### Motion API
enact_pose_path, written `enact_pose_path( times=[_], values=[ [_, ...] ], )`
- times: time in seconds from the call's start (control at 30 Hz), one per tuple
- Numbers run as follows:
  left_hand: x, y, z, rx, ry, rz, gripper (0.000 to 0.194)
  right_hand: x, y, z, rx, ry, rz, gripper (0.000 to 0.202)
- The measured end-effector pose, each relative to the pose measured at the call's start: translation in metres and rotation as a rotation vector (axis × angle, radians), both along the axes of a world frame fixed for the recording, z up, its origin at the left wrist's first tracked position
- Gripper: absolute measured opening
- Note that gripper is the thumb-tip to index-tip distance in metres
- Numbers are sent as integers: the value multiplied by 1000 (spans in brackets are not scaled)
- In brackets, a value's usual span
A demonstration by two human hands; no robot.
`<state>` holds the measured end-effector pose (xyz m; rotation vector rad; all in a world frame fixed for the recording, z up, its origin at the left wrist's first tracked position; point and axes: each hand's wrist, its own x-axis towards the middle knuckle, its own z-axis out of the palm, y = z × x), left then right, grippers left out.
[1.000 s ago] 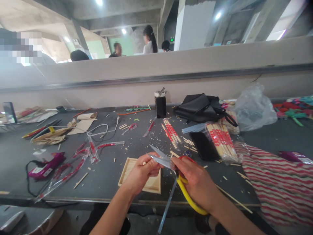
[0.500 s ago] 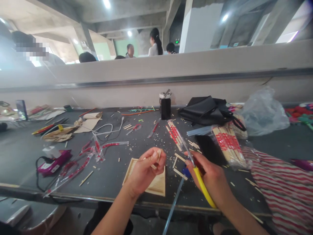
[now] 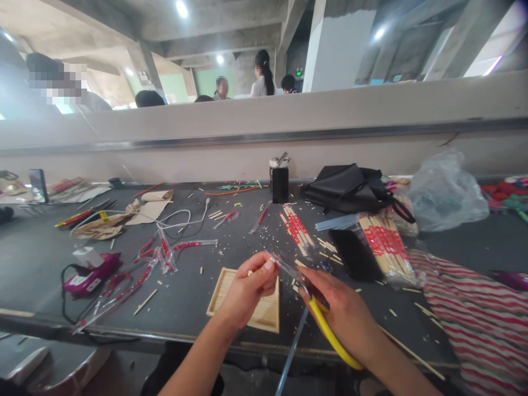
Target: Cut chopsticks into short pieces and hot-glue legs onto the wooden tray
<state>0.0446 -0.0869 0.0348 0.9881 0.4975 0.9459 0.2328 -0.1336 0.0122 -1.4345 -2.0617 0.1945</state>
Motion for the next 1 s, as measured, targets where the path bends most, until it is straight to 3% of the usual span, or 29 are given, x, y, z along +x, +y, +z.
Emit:
enact_pose_path(
  times=[0.27,0.43,0.77,1.0],
  values=[
    [0,-1,-9,123,212,126,27,-1,-2,9,-93,-27,22,44],
    [1,-4,-8,243,316,198,26,1,-4,10,-126,-33,32,54],
    [2,-6,-5,528,348,218,20,-3,-7,9,-73,-12,79,64],
    [-2,-7,-1,600,423,216,20,-6,-8,12,-74,49,70,53]
  ],
)
